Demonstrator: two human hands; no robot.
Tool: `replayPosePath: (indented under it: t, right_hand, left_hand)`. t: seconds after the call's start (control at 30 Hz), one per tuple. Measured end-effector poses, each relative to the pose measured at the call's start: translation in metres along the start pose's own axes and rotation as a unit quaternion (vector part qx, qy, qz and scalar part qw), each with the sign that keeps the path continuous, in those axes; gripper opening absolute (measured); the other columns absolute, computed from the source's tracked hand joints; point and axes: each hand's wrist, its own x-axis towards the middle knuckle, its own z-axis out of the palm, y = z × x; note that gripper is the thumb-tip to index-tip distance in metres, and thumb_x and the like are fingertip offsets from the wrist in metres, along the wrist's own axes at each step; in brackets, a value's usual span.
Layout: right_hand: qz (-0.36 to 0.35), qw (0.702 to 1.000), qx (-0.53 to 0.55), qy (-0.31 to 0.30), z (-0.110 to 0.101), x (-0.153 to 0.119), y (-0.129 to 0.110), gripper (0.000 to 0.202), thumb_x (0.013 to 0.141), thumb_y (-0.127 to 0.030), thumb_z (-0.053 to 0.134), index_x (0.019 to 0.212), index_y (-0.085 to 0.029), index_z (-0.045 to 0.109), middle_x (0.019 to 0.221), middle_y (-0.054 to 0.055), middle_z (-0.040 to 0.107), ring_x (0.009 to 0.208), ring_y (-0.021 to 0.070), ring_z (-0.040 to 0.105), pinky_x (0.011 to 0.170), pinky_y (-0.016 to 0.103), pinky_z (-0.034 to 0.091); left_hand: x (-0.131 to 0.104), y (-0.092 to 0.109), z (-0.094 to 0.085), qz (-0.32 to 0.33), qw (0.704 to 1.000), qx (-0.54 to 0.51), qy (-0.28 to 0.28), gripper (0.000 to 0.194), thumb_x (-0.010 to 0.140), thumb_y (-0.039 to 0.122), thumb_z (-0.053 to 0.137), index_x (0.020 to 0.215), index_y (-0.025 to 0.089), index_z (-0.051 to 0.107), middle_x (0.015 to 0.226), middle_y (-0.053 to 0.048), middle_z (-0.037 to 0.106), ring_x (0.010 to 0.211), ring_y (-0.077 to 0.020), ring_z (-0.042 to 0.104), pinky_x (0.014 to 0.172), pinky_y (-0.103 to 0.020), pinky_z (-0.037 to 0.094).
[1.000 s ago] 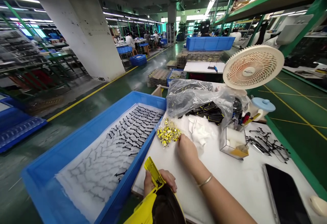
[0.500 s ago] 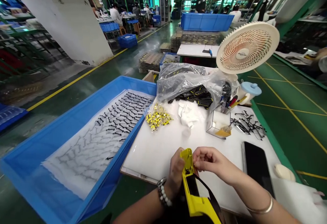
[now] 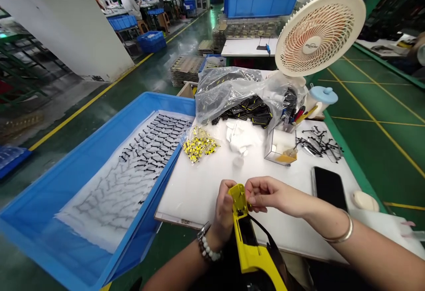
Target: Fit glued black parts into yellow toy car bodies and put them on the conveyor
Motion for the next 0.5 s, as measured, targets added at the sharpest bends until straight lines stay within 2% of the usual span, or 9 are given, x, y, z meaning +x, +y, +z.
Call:
replayPosePath:
  t: [0.23, 0.5]
  right_hand:
    - [0.002, 0.999, 0.027, 0.032, 0.0054, 0.0044, 0.0011, 0.030, 0.068, -0.028, 0.074, 0.080, -0.018, 0.049, 0.059, -0.005, 0.058, 0.054, 0.0076, 0.053, 0.048, 0.019, 0.028]
    - [0.016, 0.998, 0.052, 0.040, 0.0065, 0.0095, 0.0022, 0.037, 0.064, -0.027, 0.076, 0.079, -0.020, 0.043, 0.056, -0.007, 0.057, 0.047, 0.0068, 0.052, 0.043, 0.016, 0.022]
  left_hand:
    - [0.0021, 0.0059, 0.0026, 0.026, 1.000, 0.000, -0.006, 0.043, 0.089, 0.063, 0.047, 0.096, 0.021, 0.051, 0.092, -0.001, 0.056, 0.064, -0.0131, 0.058, 0.062, -0.030, 0.048]
    - [0.0017, 0.0031, -0.0005, 0.042, 0.999, 0.001, -0.013, 0.044, 0.090, 0.064, 0.044, 0.096, 0.021, 0.052, 0.093, 0.000, 0.054, 0.062, -0.0117, 0.056, 0.062, -0.029, 0.048]
